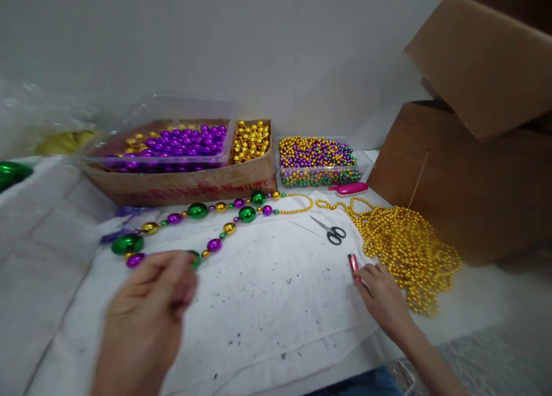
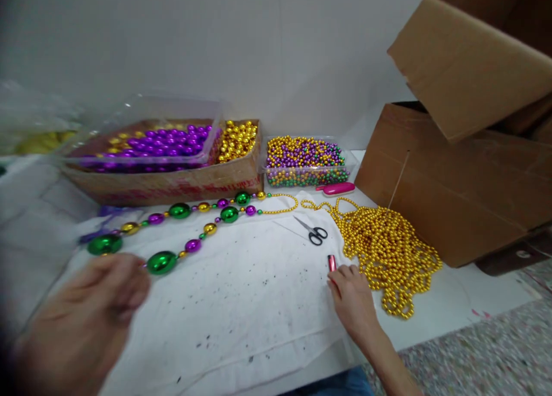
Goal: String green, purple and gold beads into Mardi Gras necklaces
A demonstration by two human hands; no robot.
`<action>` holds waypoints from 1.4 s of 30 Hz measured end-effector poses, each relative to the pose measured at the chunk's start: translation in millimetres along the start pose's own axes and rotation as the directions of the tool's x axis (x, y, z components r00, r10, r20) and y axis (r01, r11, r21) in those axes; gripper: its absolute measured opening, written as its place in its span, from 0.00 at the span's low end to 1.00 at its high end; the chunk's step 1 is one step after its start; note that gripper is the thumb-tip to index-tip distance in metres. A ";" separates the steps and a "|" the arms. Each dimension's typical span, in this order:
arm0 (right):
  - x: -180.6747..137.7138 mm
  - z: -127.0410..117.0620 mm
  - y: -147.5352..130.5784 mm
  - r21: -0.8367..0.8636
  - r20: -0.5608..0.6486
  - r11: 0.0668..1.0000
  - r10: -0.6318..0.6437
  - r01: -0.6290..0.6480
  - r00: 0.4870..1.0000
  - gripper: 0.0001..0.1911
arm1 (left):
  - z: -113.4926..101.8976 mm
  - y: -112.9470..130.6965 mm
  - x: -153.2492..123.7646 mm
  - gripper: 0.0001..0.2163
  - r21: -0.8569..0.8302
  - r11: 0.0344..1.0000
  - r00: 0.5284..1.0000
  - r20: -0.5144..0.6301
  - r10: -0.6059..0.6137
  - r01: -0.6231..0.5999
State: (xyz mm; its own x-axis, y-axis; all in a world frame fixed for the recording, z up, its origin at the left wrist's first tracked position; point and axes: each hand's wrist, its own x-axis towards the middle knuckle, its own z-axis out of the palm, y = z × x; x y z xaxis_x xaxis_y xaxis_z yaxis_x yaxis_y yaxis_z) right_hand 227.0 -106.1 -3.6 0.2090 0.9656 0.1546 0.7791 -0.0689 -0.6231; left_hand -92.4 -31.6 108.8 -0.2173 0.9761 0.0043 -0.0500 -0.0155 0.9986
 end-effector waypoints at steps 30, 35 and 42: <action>40.4 29.3 -55.7 0.815 0.045 0.540 0.303 -0.210 0.952 0.09 | 149.5 -103.1 -21.2 0.08 -0.273 0.748 0.757 0.488 -0.434 0.605; 49.2 42.9 -64.5 0.899 0.433 -0.018 0.186 -0.437 0.882 0.13 | 156.9 -107.4 -21.2 0.09 -0.302 0.758 0.783 0.468 -0.411 0.578; 45.0 41.6 -35.6 0.807 0.569 0.040 0.213 -0.589 0.794 0.16 | 118.0 -91.7 18.5 0.13 0.272 0.881 0.648 0.600 -0.470 0.387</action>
State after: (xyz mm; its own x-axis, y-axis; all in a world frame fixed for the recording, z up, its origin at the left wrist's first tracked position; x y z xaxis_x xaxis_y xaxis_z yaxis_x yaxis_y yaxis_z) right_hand 184.1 -49.7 -6.4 -0.0044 0.8947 -0.4466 -0.5685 -0.3697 -0.7350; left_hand 23.2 13.5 23.5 0.4676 0.7696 -0.4349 0.1370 0.4230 0.8957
